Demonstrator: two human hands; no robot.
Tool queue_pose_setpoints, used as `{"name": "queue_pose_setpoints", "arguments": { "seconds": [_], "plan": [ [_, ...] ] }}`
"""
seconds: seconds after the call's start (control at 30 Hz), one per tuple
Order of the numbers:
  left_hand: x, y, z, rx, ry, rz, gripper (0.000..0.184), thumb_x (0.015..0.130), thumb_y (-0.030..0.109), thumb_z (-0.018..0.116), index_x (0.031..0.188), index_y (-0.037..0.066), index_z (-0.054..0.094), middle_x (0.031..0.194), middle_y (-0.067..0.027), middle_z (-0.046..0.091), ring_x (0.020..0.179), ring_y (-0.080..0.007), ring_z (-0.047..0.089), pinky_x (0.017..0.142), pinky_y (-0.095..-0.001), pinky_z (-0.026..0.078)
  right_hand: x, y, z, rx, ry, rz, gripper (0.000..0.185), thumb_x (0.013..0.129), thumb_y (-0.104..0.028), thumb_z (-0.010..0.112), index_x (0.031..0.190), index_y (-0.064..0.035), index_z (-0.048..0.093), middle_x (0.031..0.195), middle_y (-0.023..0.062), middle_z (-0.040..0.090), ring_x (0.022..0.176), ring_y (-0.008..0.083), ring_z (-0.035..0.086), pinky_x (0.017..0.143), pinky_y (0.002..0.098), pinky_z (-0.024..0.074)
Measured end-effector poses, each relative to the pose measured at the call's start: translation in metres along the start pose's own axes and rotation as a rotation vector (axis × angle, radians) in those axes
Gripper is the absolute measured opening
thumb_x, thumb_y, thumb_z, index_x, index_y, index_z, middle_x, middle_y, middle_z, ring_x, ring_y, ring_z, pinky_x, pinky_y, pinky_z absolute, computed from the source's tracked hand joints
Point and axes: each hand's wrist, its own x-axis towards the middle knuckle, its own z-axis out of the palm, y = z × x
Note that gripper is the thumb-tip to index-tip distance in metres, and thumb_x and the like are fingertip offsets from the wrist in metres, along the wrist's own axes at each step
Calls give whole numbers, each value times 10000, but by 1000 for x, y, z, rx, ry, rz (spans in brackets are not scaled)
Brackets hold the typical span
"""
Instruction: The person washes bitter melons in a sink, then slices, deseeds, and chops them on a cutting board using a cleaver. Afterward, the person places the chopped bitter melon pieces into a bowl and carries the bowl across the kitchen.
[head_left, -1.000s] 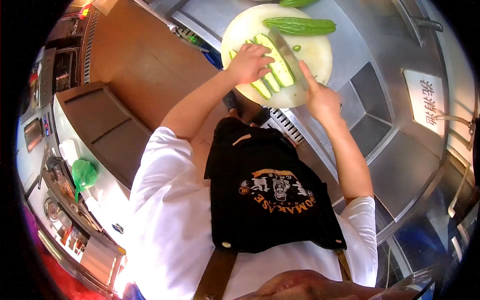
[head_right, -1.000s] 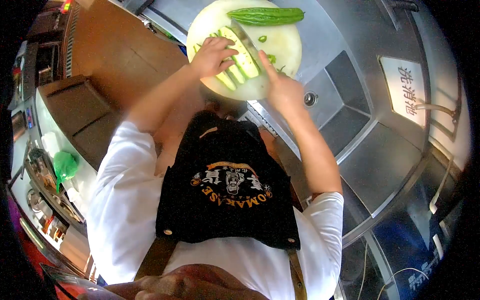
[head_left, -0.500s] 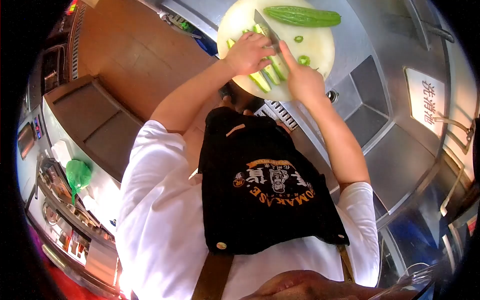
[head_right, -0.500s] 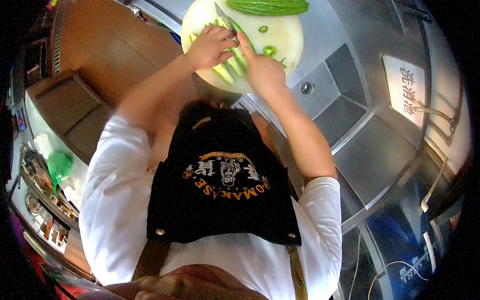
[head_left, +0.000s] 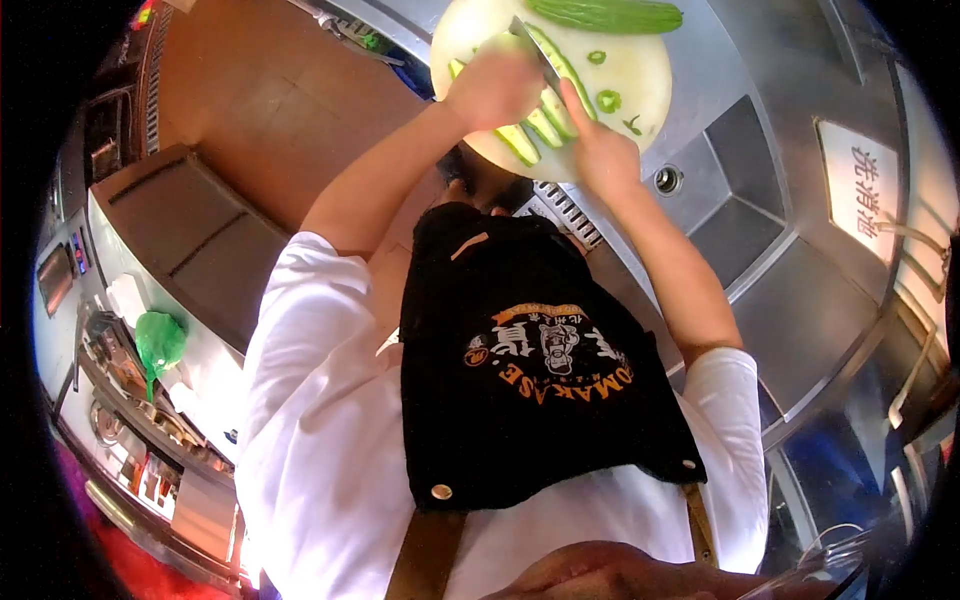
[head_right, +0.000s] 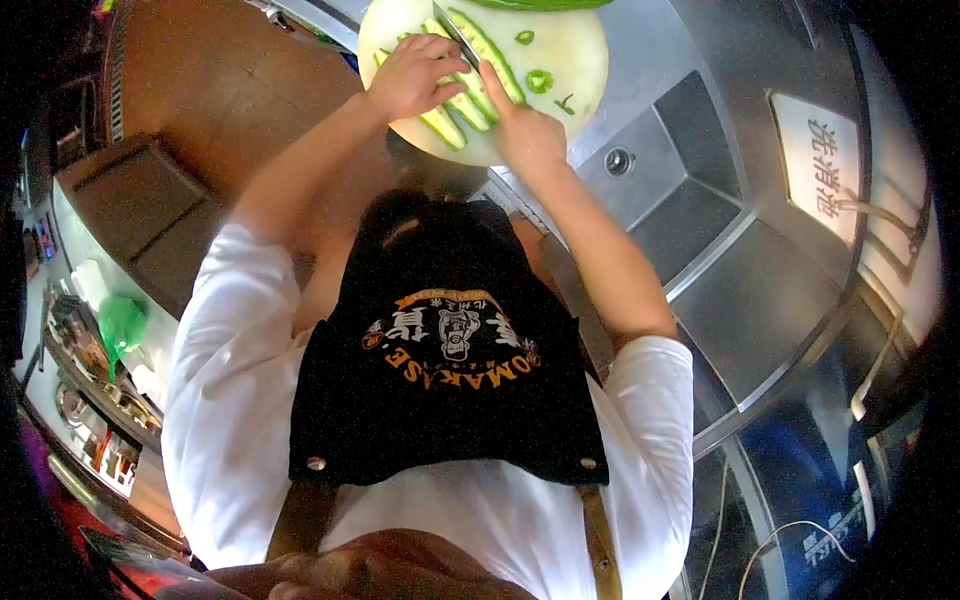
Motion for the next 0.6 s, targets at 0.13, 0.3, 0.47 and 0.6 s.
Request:
{"name": "queue_pose_setpoints", "arguments": {
  "seconds": [0.13, 0.3, 0.47, 0.6],
  "plan": [
    [-7, -9, 15, -20, 275, 144, 257, 853, 316, 706, 1057, 160, 709, 1116, -39, 610, 1096, -287, 548, 964, -426, 402, 2, 1, -1, 16, -35, 83, 883, 841, -70, 515, 1559, -436, 156, 826, 168, 700, 708, 349, 692, 633, 447, 544],
    [-4, -8, 16, 31, 329, 201, 241, 819, 335, 716, 998, 174, 736, 1071, -23, 621, 1053, -269, 562, 917, -430, 410, -34, 59, -7, 71, -46, 69, 849, 886, -91, 492, 1534, -514, 143, 961, 162, 705, 784, 312, 702, 689, 417, 555],
    [15, 1, 30, 109, 418, 39, 238, 817, 339, 729, 989, 174, 737, 1043, -27, 608, 1043, -262, 562, 894, -437, 410, -13, 72, -15, 45, -35, 73, 796, 922, -123, 463, 1524, -535, 145, 910, 172, 703, 754, 327, 696, 688, 436, 560],
    [21, 6, 34, 129, 548, 32, 232, 814, 330, 735, 977, 166, 733, 1056, -34, 616, 1047, -269, 563, 890, -448, 415, -61, 59, -22, 211, 117, 241, 538, 945, -137, 482, 1446, -325, 424, 873, 195, 682, 749, 379, 666, 673, 466, 528]
  ]
}}
